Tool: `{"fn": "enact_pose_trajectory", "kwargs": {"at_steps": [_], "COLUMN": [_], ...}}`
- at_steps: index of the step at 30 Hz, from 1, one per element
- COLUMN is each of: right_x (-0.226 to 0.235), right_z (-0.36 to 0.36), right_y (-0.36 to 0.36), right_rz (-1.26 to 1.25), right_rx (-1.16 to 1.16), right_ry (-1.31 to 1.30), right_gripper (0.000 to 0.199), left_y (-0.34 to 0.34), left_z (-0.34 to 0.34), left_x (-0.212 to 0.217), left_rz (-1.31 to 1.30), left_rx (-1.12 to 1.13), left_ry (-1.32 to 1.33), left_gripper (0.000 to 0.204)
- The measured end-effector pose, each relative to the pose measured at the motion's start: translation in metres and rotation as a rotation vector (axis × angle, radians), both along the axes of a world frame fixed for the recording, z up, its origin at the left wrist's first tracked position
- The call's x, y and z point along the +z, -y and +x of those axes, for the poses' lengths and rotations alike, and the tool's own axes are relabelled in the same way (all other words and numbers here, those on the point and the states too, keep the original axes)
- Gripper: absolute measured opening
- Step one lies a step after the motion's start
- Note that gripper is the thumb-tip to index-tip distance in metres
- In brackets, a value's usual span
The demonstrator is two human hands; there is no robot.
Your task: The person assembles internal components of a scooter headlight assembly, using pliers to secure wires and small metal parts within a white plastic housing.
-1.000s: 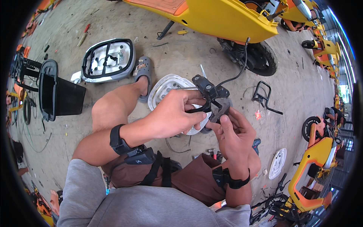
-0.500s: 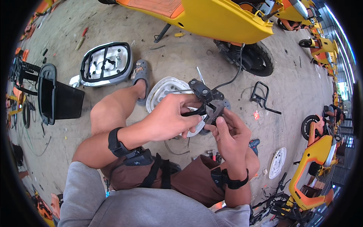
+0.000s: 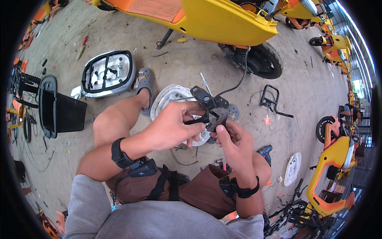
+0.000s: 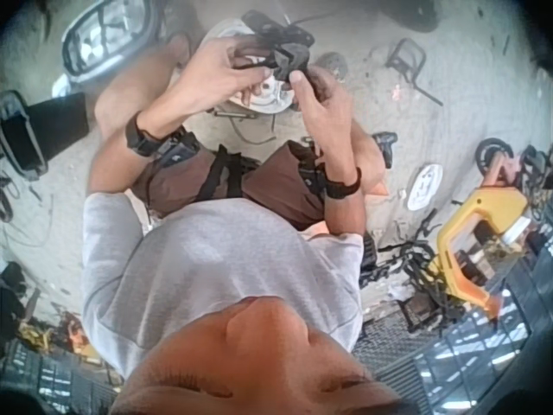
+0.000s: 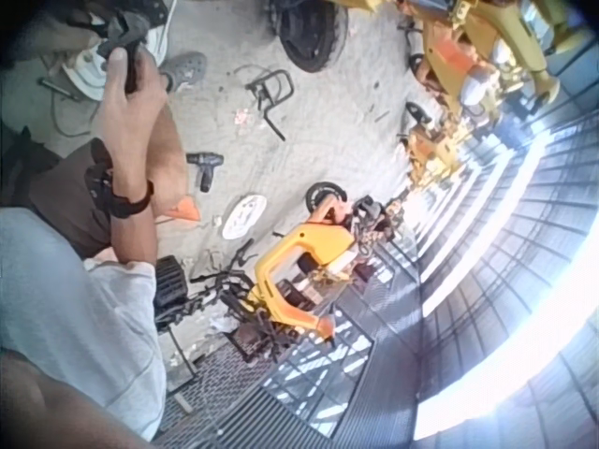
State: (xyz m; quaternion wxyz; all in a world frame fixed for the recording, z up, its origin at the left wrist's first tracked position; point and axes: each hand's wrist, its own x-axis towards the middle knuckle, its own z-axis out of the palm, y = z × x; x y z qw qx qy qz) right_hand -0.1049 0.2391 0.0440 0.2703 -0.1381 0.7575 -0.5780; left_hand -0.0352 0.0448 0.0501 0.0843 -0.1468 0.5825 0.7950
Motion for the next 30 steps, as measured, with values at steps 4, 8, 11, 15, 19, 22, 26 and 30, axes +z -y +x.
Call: {"fn": "enact_pose_trajectory", "kwargs": {"at_steps": [4, 8, 11, 15, 19, 22, 26, 30], "right_x": [0.006, 0.009, 0.005, 0.004, 0.002, 0.002, 0.001, 0.003], "right_z": [0.0, -0.002, -0.006, -0.01, -0.013, -0.012, -0.008, -0.009], "right_y": [0.0, -0.001, -0.004, -0.002, -0.006, -0.009, -0.008, -0.011], "right_rz": [0.059, 0.05, 0.069, 0.018, 0.016, 0.033, 0.0, 0.05], "right_rx": [0.014, 0.03, 0.033, 0.078, 0.112, 0.12, 0.125, 0.138], "right_ry": [0.104, 0.155, 0.106, 0.058, 0.062, 0.109, 0.139, 0.059], "right_gripper": [0.031, 0.03, 0.029, 0.036, 0.036, 0.037, 0.036, 0.039], "left_y": [0.005, 0.004, 0.0, 0.005, 0.0, -0.002, 0.0, 0.003], "left_z": [0.004, 0.003, 0.002, 0.004, 0.004, 0.0, 0.004, 0.007], "left_x": [-0.002, -0.003, -0.001, -0.008, -0.012, 0.001, -0.017, -0.02], "left_rz": [-0.039, -0.052, -0.082, -0.155, -0.214, -0.245, -0.302, -0.341], "left_rx": [-0.059, -0.053, -0.016, 0.055, 0.109, 0.03, 0.06, 0.04], "left_ry": [0.031, 0.054, 0.072, 0.074, 0.059, 0.146, 0.055, 0.013], "left_gripper": [0.042, 0.04, 0.032, 0.029, 0.035, 0.034, 0.028, 0.025]}}
